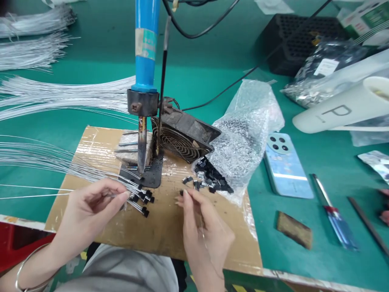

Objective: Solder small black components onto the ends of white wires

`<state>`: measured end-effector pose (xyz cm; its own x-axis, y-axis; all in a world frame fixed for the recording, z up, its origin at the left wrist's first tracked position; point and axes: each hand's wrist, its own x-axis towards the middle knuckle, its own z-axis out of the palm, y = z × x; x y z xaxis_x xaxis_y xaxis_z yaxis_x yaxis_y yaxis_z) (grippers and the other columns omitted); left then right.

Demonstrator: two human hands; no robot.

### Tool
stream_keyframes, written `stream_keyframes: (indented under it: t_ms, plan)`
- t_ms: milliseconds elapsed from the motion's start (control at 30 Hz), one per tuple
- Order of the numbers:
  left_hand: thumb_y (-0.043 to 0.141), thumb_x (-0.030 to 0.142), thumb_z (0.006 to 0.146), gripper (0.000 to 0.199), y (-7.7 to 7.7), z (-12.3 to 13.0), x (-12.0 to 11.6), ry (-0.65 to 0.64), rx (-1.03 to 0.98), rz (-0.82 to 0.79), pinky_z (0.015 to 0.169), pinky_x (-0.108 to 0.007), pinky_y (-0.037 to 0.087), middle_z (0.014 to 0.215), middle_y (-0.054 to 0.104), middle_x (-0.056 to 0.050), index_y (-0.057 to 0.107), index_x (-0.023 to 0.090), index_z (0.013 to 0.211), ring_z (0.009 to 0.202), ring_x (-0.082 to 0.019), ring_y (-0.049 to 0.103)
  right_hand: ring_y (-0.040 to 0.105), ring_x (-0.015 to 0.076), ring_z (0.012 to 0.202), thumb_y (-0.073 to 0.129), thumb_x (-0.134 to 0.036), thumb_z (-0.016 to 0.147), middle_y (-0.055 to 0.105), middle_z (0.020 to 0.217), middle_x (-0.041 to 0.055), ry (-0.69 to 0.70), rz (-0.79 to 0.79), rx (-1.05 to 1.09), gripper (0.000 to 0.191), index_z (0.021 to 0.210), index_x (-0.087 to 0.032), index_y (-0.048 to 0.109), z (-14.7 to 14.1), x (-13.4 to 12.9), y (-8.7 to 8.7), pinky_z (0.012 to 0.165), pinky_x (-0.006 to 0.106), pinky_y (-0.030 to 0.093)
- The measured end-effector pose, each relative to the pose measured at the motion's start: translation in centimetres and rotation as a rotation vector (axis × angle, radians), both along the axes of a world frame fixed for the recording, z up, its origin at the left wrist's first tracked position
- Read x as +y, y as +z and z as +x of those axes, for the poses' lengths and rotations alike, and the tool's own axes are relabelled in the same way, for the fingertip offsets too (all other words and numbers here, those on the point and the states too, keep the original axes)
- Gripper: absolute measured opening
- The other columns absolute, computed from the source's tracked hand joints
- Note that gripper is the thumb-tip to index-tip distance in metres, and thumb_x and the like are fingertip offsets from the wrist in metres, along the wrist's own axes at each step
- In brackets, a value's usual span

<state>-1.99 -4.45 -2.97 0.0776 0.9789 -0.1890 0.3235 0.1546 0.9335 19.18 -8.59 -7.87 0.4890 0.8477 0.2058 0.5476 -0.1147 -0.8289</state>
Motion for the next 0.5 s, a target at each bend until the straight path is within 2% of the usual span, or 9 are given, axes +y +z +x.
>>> stream_keyframes:
  t_ms: [67, 200, 300, 433, 500]
  plan:
    - [0.066, 0.031, 0.094, 0.016, 0.3, 0.0, 0.2, -0.020, 0.032, -0.031, 0.050, -0.025, 0.035, 0.068, 0.065, 0.000, 0.072, 0.021, 0.083, 0.055, -0.012, 0.048, 0.080, 0.0180, 0.063, 0.077, -0.031, 0.094, 0.082, 0.076, 0.0021, 0.005, -0.012, 0.240, 0.011, 0.098, -0.022, 0.082, -1.3, 0.0, 0.8, 0.062, 0.024, 0.065]
    - [0.064, 0.032, 0.093, 0.018, 1.1, 0.0, 0.6, -0.060, 0.071, -0.069, 0.055, -0.027, 0.041, 0.078, 0.073, -0.005, 0.071, 0.020, 0.081, 0.064, -0.016, 0.060, 0.074, 0.0137, 0.057, 0.079, -0.027, 0.091, 0.080, 0.071, -0.0008, 0.113, -0.049, 0.479, 0.007, 0.091, -0.028, 0.086, -3.2, 0.7, 2.5, 0.056, 0.019, 0.062]
    - [0.064, 0.030, 0.093, 0.018, 1.4, 0.0, 0.8, -0.080, 0.051, -0.068, 0.057, -0.027, 0.043, 0.084, 0.078, -0.007, 0.071, 0.020, 0.080, 0.071, -0.018, 0.066, 0.069, 0.0111, 0.056, 0.078, -0.025, 0.090, 0.077, 0.070, -0.0016, 0.173, -0.073, 0.583, 0.010, 0.087, -0.030, 0.086, -4.0, 1.1, 3.2, 0.053, 0.017, 0.058]
    - [0.065, 0.026, 0.093, 0.015, 1.7, 0.2, 0.9, -0.105, -0.016, -0.060, 0.058, -0.026, 0.044, 0.085, 0.079, -0.004, 0.071, 0.021, 0.081, 0.072, -0.016, 0.067, 0.058, 0.0081, 0.047, 0.080, -0.026, 0.088, 0.070, 0.061, -0.0027, 0.150, -0.067, 0.667, 0.009, 0.081, -0.027, 0.085, -5.2, 1.3, 3.5, 0.044, 0.015, 0.049]
    - [0.065, 0.023, 0.093, 0.014, 1.9, 0.4, 1.0, -0.124, -0.060, -0.061, 0.060, -0.024, 0.046, 0.082, 0.079, -0.002, 0.071, 0.021, 0.081, 0.071, -0.015, 0.067, 0.057, 0.0072, 0.045, 0.080, -0.026, 0.088, 0.068, 0.058, -0.0035, 0.121, -0.073, 0.727, 0.009, 0.080, -0.027, 0.084, -5.7, 1.4, 3.5, 0.044, 0.015, 0.048]
